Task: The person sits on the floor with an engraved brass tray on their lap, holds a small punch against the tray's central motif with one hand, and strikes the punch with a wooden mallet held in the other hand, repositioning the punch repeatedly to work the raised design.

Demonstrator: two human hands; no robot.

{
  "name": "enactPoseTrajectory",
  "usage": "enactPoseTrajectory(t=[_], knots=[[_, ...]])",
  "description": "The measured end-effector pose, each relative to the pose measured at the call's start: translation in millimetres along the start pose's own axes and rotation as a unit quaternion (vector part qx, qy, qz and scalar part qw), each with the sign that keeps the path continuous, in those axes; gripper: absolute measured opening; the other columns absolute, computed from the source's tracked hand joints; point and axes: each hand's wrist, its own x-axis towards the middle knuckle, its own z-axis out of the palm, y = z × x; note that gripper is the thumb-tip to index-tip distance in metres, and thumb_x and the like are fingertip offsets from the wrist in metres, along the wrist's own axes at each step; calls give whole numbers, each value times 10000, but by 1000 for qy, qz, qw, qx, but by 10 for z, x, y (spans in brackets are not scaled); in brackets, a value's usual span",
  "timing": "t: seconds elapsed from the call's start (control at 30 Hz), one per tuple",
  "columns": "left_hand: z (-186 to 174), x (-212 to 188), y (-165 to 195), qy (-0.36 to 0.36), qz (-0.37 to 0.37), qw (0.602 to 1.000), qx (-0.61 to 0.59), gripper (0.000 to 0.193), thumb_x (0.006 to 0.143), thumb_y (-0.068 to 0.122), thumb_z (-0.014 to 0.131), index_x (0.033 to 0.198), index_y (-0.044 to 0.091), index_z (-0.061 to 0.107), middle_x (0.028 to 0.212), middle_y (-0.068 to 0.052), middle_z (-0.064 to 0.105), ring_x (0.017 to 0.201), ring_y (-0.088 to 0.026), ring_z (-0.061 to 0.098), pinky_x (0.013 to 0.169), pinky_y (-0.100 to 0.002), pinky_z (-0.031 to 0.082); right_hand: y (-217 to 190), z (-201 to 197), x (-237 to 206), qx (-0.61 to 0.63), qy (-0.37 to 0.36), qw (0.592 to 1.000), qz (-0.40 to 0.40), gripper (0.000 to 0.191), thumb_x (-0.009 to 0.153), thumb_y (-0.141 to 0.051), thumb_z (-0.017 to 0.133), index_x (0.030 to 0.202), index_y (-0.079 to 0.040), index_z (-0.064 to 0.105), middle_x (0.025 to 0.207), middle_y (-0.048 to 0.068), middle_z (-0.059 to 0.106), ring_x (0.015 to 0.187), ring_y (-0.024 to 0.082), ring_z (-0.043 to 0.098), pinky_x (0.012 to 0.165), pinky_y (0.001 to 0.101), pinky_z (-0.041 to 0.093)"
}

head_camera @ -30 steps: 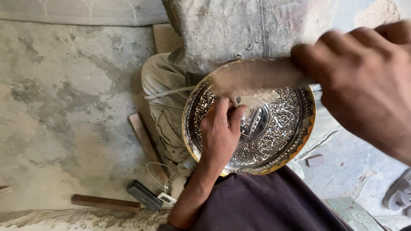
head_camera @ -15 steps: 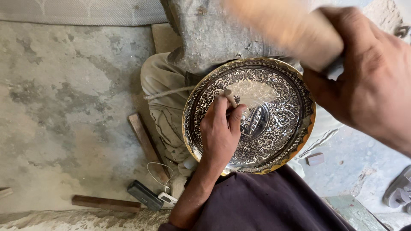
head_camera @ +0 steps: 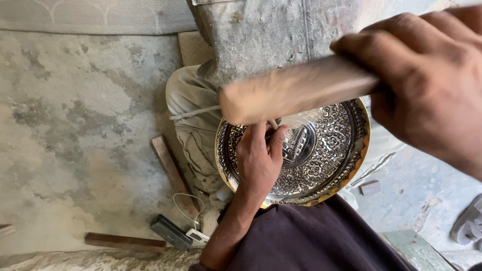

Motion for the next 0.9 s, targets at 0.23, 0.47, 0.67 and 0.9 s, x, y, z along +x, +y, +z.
enactPoseTrajectory(t=[0.23,0.47,0.67,0.9], knots=[[17,7,3,-9,-12,1000,-1,244,1043,246,653,1050,19,563,888,-87,647,755,-195,709,608,-320,582,10,-5,-56,-151,-26,988,-25,462,775,-119,804,1223,-167,701,964,46,745,878,224,741,805,363,589],[-6,15,-20,-16,-6,1000,10,249,1035,252,680,996,38,560,863,-67,652,751,-171,697,606,-331,559,-97,-48,-83,-108,-67,988,93,310,957,-234,757,1237,-206,626,948,-10,700,882,169,699,871,347,488],[-314,-60,80,45,-77,984,-151,182,1007,111,685,998,10,533,917,-55,648,784,-123,693,598,-261,572,102,100,-742,-48,33,991,122,455,750,-111,785,1192,-124,682,985,76,750,855,234,711,802,413,520],[-1041,-354,2,173,-56,973,-141,238,1016,18,668,1121,-31,461,1047,-101,634,851,-129,701,748,-248,582,244,1251,-1763,253,63,848,461,552,841,-339,867,1149,53,629,879,215,721,799,306,724,736,450,575]])
